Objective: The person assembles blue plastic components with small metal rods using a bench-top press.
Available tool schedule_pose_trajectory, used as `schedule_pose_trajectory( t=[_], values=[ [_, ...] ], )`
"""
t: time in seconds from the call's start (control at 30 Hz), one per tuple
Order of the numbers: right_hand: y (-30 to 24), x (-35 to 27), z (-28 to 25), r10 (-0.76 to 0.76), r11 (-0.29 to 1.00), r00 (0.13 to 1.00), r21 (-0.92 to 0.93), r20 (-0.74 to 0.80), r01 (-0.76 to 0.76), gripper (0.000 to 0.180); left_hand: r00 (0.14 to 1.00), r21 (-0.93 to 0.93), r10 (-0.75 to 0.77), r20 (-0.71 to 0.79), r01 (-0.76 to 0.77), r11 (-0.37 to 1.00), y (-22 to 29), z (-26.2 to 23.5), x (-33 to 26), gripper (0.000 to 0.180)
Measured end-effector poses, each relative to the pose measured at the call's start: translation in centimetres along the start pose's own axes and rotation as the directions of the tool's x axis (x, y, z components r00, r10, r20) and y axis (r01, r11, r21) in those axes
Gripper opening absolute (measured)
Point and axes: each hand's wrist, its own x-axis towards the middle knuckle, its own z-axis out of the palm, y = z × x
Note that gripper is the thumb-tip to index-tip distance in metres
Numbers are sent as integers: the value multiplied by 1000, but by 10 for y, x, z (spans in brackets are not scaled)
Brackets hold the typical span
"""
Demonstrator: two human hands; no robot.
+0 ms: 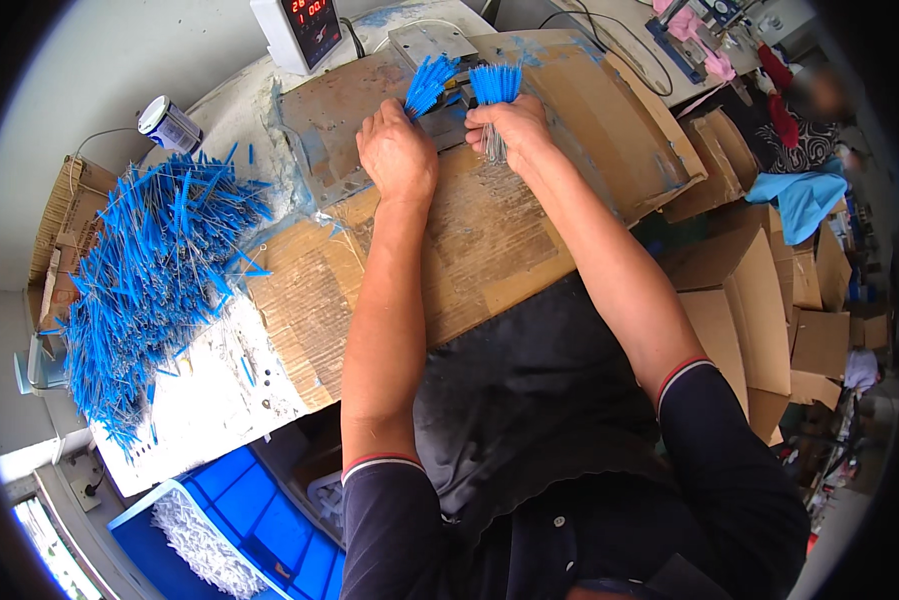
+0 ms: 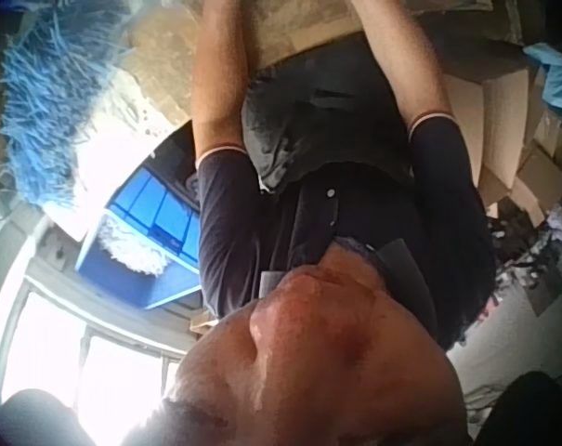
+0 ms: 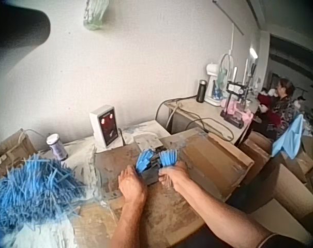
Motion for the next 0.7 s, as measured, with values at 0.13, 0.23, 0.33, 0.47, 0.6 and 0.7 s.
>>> schedule_pose_trajectory(
  t=[0.13,0.23,0.33,0.47,0.6,0.7],
  values=[
    [2,-10,0,-33,991,999,131,-26,36,11,999,-15,-9,37,10,1000,-1,-2,0,10],
    [0,-14,-1,-16,986,999,167,-43,23,12,999,-38,-13,48,15,999,-2,0,-1,17],
    [2,-12,-5,4,984,999,180,-43,4,13,1000,-53,11,12,-10,999,0,-1,-1,12],
    [4,-10,-13,-13,987,1000,161,28,9,17,995,-39,-9,95,13,999,2,-4,-1,22],
    [4,-13,-11,-5,991,1000,135,29,1,19,994,-19,46,98,-44,999,2,-5,-2,26],
    [3,-17,-10,-22,994,999,106,30,19,20,991,23,43,130,-46,999,0,-4,-2,27]
  ],
)
